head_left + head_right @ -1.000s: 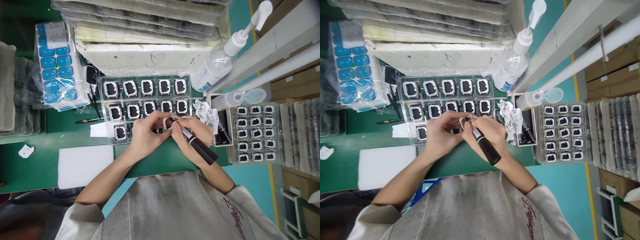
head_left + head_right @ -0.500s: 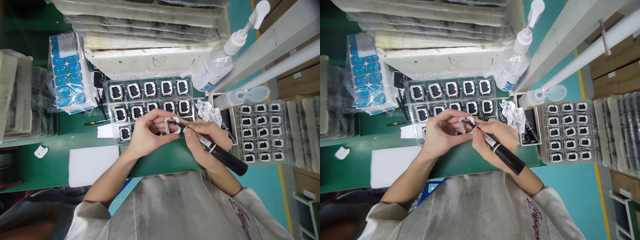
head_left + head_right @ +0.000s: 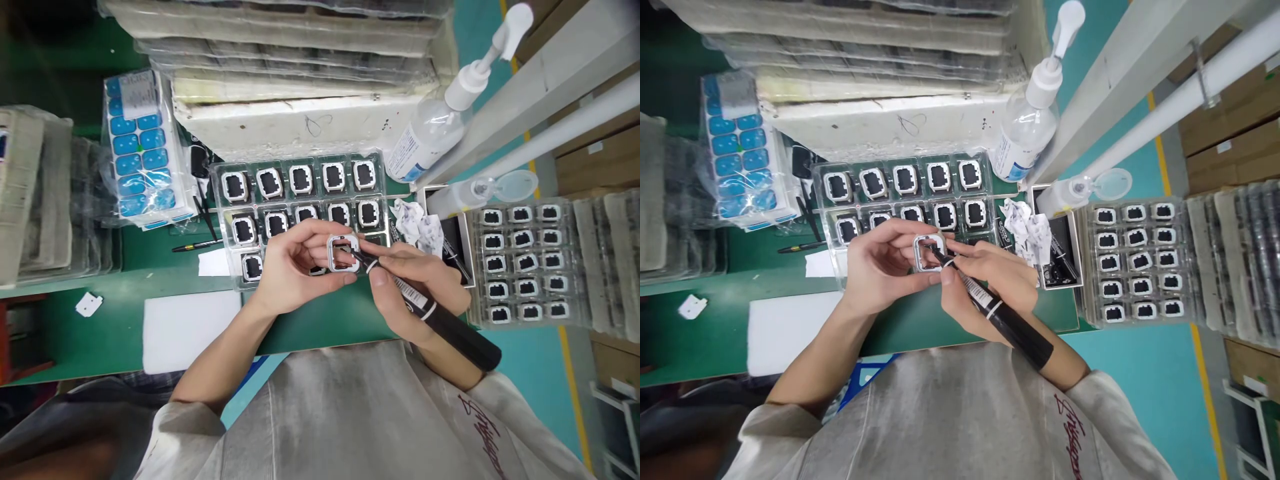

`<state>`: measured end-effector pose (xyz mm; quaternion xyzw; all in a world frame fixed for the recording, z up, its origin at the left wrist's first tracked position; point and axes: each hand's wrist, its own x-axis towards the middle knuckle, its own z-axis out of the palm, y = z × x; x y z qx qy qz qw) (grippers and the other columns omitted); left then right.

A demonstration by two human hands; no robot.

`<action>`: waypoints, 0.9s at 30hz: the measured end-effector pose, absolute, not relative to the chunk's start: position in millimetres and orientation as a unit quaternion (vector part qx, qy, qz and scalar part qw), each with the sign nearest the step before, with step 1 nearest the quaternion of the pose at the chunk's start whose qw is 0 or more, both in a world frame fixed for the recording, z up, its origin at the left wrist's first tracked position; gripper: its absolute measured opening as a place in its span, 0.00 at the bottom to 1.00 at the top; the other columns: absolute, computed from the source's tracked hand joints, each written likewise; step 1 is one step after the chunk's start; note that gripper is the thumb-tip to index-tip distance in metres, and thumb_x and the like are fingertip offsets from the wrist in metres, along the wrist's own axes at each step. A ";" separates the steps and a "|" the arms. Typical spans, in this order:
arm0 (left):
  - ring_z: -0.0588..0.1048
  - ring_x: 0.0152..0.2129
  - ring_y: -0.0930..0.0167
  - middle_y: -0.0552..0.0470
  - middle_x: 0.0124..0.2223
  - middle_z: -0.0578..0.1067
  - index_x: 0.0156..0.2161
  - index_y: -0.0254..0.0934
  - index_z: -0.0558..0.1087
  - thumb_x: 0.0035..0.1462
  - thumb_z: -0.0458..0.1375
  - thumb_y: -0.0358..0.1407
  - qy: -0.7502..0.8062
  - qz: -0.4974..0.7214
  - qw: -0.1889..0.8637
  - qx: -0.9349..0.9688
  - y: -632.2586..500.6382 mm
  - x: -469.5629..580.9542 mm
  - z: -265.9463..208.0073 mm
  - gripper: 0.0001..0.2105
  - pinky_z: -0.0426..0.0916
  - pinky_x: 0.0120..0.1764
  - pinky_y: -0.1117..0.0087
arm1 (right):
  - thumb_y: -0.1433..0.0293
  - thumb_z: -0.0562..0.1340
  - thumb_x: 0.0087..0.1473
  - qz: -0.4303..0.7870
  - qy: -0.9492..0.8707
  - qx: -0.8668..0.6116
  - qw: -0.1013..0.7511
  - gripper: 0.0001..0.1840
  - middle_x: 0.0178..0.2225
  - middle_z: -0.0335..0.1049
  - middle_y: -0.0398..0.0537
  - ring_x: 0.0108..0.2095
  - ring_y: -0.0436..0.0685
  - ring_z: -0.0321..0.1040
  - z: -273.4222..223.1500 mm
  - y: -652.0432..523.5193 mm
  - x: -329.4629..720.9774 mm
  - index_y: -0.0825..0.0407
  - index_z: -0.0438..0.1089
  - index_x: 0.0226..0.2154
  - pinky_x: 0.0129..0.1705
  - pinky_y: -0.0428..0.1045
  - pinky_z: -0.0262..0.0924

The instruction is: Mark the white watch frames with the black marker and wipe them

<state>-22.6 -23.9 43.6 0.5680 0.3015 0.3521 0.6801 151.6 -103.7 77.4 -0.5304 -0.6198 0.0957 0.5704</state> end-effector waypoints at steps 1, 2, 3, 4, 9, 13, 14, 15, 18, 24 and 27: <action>0.88 0.37 0.64 0.45 0.46 0.87 0.51 0.39 0.77 0.49 0.80 0.39 0.295 0.349 0.686 0.566 -22.5 -22.9 42.6 0.26 0.86 0.43 0.67 | 0.75 0.69 0.60 0.084 -0.627 -0.525 0.569 0.10 0.30 0.79 0.42 0.33 0.59 0.83 77.0 -102.4 150.6 0.45 0.75 0.41 0.36 0.55 0.85; 0.88 0.38 0.64 0.44 0.46 0.87 0.51 0.39 0.77 0.48 0.80 0.40 0.287 0.350 0.691 0.564 -20.9 -23.1 41.4 0.27 0.86 0.44 0.67 | 0.75 0.69 0.60 0.070 -0.633 -0.517 0.572 0.10 0.30 0.79 0.42 0.32 0.59 0.83 76.3 -100.8 149.2 0.44 0.75 0.41 0.36 0.55 0.85; 0.88 0.39 0.63 0.44 0.47 0.87 0.51 0.39 0.76 0.48 0.80 0.41 0.277 0.353 0.695 0.562 -19.3 -23.1 40.4 0.27 0.86 0.45 0.66 | 0.75 0.69 0.60 0.053 -0.637 -0.508 0.578 0.10 0.29 0.78 0.41 0.31 0.59 0.82 75.2 -98.8 147.6 0.44 0.74 0.41 0.36 0.56 0.86; 0.88 0.40 0.62 0.44 0.48 0.87 0.51 0.39 0.76 0.49 0.80 0.41 0.267 0.359 0.698 0.559 -17.9 -23.1 39.5 0.27 0.86 0.46 0.65 | 0.74 0.69 0.60 0.034 -0.638 -0.496 0.588 0.10 0.28 0.77 0.40 0.29 0.58 0.81 73.7 -96.7 145.9 0.44 0.74 0.41 0.36 0.56 0.86; 0.88 0.41 0.60 0.42 0.49 0.87 0.50 0.41 0.74 0.50 0.79 0.46 0.259 0.368 0.693 0.563 -15.3 -23.3 37.9 0.27 0.87 0.44 0.63 | 0.73 0.67 0.61 -0.006 -0.640 -0.452 0.622 0.07 0.25 0.74 0.38 0.23 0.54 0.75 63.3 -90.7 140.4 0.44 0.73 0.40 0.39 0.56 0.87; 0.88 0.40 0.59 0.43 0.50 0.86 0.49 0.43 0.73 0.52 0.78 0.47 0.245 0.367 0.694 0.569 -15.2 -25.5 33.3 0.26 0.87 0.42 0.61 | 0.72 0.65 0.61 -0.009 -0.648 -0.422 0.634 0.06 0.24 0.72 0.37 0.20 0.53 0.70 57.6 -93.4 140.5 0.45 0.73 0.41 0.41 0.60 0.87; 0.88 0.41 0.59 0.43 0.50 0.86 0.49 0.43 0.73 0.52 0.78 0.47 0.242 0.369 0.692 0.571 -15.1 -26.0 31.5 0.25 0.87 0.41 0.61 | 0.71 0.65 0.60 -0.011 -0.651 -0.414 0.636 0.06 0.24 0.72 0.37 0.19 0.52 0.69 57.1 -94.2 140.6 0.46 0.73 0.41 0.42 0.61 0.87; 0.88 0.42 0.58 0.42 0.49 0.86 0.49 0.43 0.73 0.52 0.78 0.48 0.244 0.371 0.688 0.574 -15.1 -26.5 29.8 0.25 0.87 0.41 0.60 | 0.72 0.65 0.60 -0.009 -0.656 -0.407 0.635 0.07 0.24 0.71 0.37 0.19 0.52 0.68 57.0 -94.8 140.5 0.46 0.73 0.42 0.43 0.62 0.87; 0.87 0.45 0.56 0.42 0.47 0.87 0.46 0.43 0.72 0.50 0.78 0.51 0.264 0.382 0.667 0.582 -15.0 -26.7 26.8 0.26 0.87 0.38 0.61 | 0.72 0.64 0.60 0.004 -0.670 -0.403 0.623 0.10 0.23 0.71 0.36 0.18 0.52 0.68 58.5 -95.2 140.1 0.45 0.73 0.44 0.44 0.62 0.87; 0.87 0.46 0.57 0.46 0.42 0.86 0.46 0.43 0.75 0.53 0.77 0.48 0.253 0.416 0.640 0.595 -16.5 -23.1 29.6 0.22 0.87 0.38 0.63 | 0.74 0.63 0.59 -0.006 -0.678 -0.402 0.615 0.11 0.24 0.72 0.36 0.19 0.52 0.69 66.8 -93.9 139.9 0.46 0.71 0.45 0.45 0.61 0.86; 0.87 0.46 0.59 0.47 0.43 0.86 0.47 0.43 0.77 0.55 0.76 0.45 0.237 0.445 0.617 0.605 -17.8 -21.3 29.5 0.19 0.86 0.42 0.63 | 0.77 0.64 0.57 -0.016 -0.684 -0.415 0.600 0.14 0.24 0.72 0.38 0.20 0.52 0.69 70.8 -94.3 139.6 0.49 0.73 0.46 0.47 0.59 0.86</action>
